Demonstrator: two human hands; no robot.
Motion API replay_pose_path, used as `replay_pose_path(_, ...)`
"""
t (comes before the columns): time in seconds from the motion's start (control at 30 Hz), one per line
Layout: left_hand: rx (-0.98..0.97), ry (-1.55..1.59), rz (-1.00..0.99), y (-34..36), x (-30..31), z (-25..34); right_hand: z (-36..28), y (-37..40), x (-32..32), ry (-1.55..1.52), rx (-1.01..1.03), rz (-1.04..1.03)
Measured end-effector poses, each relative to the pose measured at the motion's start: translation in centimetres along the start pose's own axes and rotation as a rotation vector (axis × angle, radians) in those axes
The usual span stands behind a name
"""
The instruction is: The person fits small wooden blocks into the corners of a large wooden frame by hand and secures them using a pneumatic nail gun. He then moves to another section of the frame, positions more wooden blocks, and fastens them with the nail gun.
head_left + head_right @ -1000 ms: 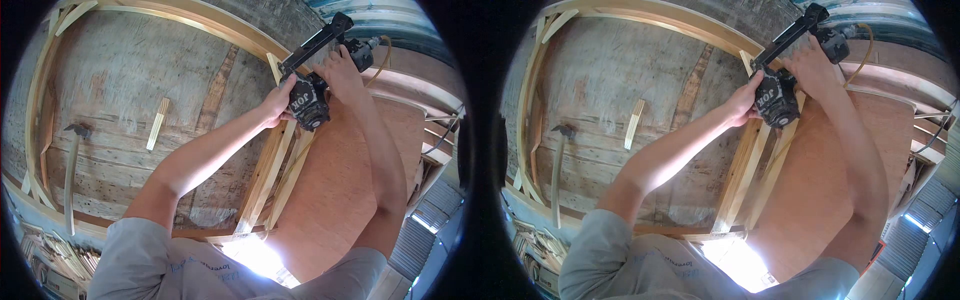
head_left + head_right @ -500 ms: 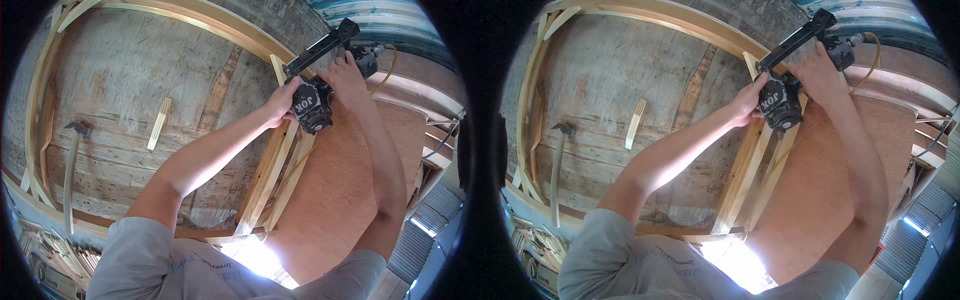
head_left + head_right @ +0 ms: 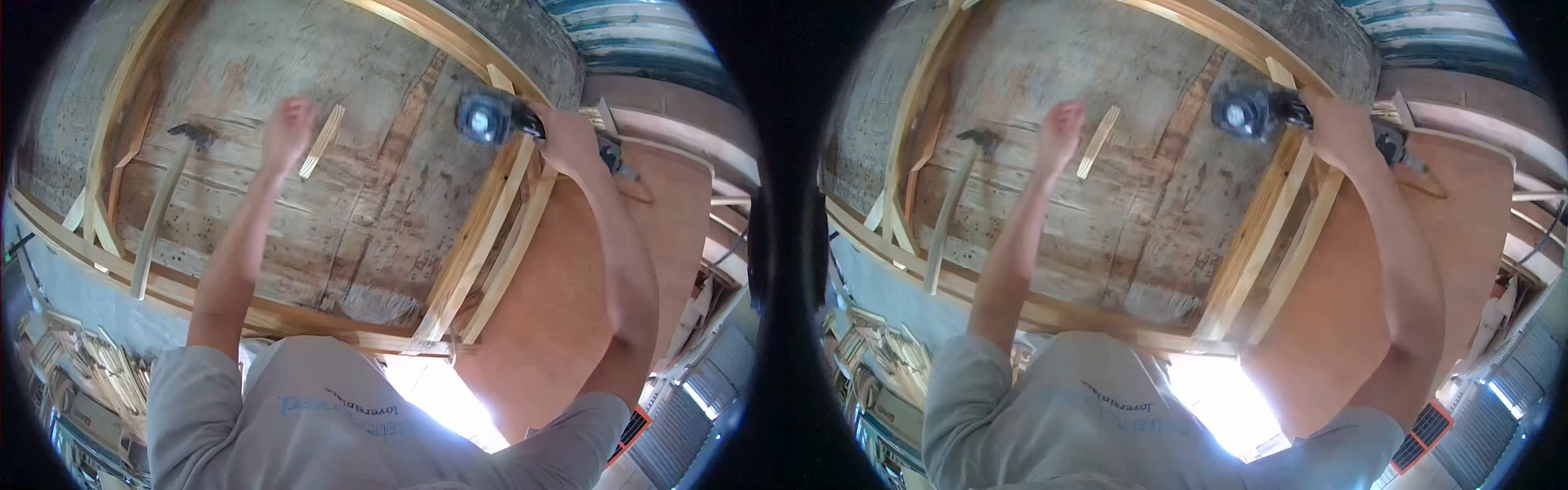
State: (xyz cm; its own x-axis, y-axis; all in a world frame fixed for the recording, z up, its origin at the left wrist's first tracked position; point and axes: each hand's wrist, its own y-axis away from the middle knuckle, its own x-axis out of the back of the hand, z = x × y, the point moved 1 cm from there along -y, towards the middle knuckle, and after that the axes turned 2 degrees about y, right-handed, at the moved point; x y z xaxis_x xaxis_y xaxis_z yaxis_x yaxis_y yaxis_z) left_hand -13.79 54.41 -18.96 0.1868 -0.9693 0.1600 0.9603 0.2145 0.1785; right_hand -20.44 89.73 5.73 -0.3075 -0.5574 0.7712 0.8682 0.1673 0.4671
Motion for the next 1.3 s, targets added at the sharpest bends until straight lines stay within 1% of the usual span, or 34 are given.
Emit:
replay_pose_path(0.03,0.101,-0.078,0.008,0.2,2.1,-1.8,-0.9,1.3,0.9,-0.158,0.015,0.028)
replay_pose_path(0.07,0.099,-0.073,-0.006,1.3,2.6,-3.4,-1.9,2.6,2.1,-0.387,-0.016,-0.003)
replay_pose_path(0.1,0.052,-0.129,-0.054,2.7,2.7,-5.1,-2.8,3.8,3.3,-0.615,-0.049,-0.039)
replay_pose_path(0.13,0.0,-0.185,-0.099,4.3,3.2,-3.6,-3.8,5.4,4.0,-0.887,0.006,-0.021)
replay_pose_path(0.17,-0.07,-0.269,-0.195,5.9,3.4,-2.0,-4.8,7.0,4.9,-1.09,-0.061,-0.108)
replay_pose_path(0.2,-0.068,-0.266,-0.217,6.4,3.3,-2.1,-5.8,8.9,5.9,-1.298,-0.138,-0.202)
replay_pose_path(0.23,-0.163,-0.57,-0.227,6.6,2.7,-2.5,-6.9,11.0,7.3,-1.405,-0.133,-0.255)
replay_pose_path(0.27,-0.271,-0.871,-0.238,6.8,1.9,-3.0,-8.0,13.4,8.0,-1.507,-0.202,-0.244)
replay_pose_path(0.3,-0.311,-0.804,-0.199,6.8,1.6,-4.0,-9.1,15.9,8.3,-1.61,-0.278,-0.226)
replay_pose_path(0.33,-0.283,-0.729,-0.23,6.0,1.4,-5.5,-10.1,18.5,8.5,-1.692,-0.305,-0.167)
replay_pose_path(0.37,-0.252,-0.656,-0.262,5.3,1.4,-6.9,-10.8,21.1,8.1,-1.716,-0.381,-0.161)
replay_pose_path(0.4,-0.349,-0.717,-0.224,5.1,1.6,-7.2,-11.6,23.8,7.6,-1.739,-0.454,-0.149)
replay_pose_path(0.43,-0.391,-0.718,-0.212,4.3,1.6,-7.8,-12.6,26.5,6.8,-1.785,-0.539,-0.117)
replay_pose_path(0.47,-0.427,-0.722,-0.205,4.2,1.8,-8.4,-13.5,29.2,5.4,-1.826,-0.57,-0.124)
replay_pose_path(0.5,-0.497,-0.61,-0.198,4.6,2.5,-7.5,-14.5,32.2,3.7,-1.869,-0.601,-0.13)
replay_pose_path(0.57,-0.389,-0.68,-0.276,4.6,3.3,-6.3,-17.2,39.2,-0.7,-1.631,-0.885,-0.157)
replay_pose_path(0.6,-0.424,-0.691,-0.311,4.5,3.7,-6.1,-19.0,43.2,-3.8,-1.597,-0.996,-0.168)
replay_pose_path(0.63,-0.469,-0.628,-0.277,4.5,3.8,-6.5,-21.3,46.0,-4.3,-2.067,-1.091,-0.014)
replay_pose_path(0.67,-0.513,-0.566,-0.24,4.5,3.9,-7.0,-23.1,48.0,-5.2,-1.71,-1.094,-0.231)
replay_pose_path(0.7,-0.363,-0.589,-0.332,4.3,4.3,-6.7,-25.0,49.8,-5.8,-1.723,-1.128,-0.233)
replay_pose_path(0.8,-0.353,-0.548,-0.374,2.6,4.2,-8.8,-30.6,54.8,-8.8,-1.693,-1.426,-0.411)
replay_pose_path(0.83,-0.347,-0.55,-0.377,3.2,4.1,-7.2,-36.0,62.0,-19.2,-1.442,-1.202,-0.164)
replay_pose_path(0.9,-0.351,-0.558,-0.395,1.7,4.1,-9.4,-38.6,63.9,-18.6,-1.462,-1.409,-0.699)
replay_pose_path(0.93,-0.336,-0.565,-0.398,0.7,4.4,-10.3,-42.6,66.9,-22.6,-1.518,-1.455,-0.674)
replay_pose_path(0.97,-0.349,-0.576,-0.403,0.2,4.7,-10.1,-45.1,67.9,-23.4,-1.651,-1.489,-0.637)
replay_pose_path(1.0,-0.361,-0.579,-0.386,-0.2,5.3,-9.8,-49.7,71.1,-28.2,-1.639,-1.439,-0.741)
replay_pose_path(1.03,-0.377,-0.581,-0.36,-0.1,5.7,-9.2,-51.3,71.0,-28.1,-1.604,-1.399,-0.843)
replay_pose_path(1.07,-0.388,-0.6,-0.351,1.4,5.8,-6.7,-55.9,73.3,-31.3,-1.614,-1.452,-0.816)
replay_pose_path(1.1,-0.334,-0.631,-0.261,3.9,5.7,-2.8,-58.5,73.5,-31.3,-1.845,-1.624,-0.804)
replay_pose_path(1.13,-0.284,-0.66,-0.168,5.7,5.9,0.2,-60.5,73.8,-31.7,-1.998,-1.656,-0.866)
replay_pose_path(1.17,-0.345,-0.726,-0.175,6.0,6.5,1.4,-62.1,74.5,-31.6,-2.152,-1.678,-0.941)
replay_pose_path(1.2,-0.36,-0.751,-0.151,7.0,7.0,3.0,-64.9,76.4,-33.1,-2.414,-1.546,-0.645)
replay_pose_path(1.27,-0.449,-0.659,-0.206,9.5,7.1,6.4,-66.2,77.2,-36.4,-2.424,-1.499,-0.639)
replay_pose_path(1.3,-0.501,-0.476,-0.108,11.6,5.9,7.0,-67.0,77.0,-37.9,-2.402,-1.501,-0.605)
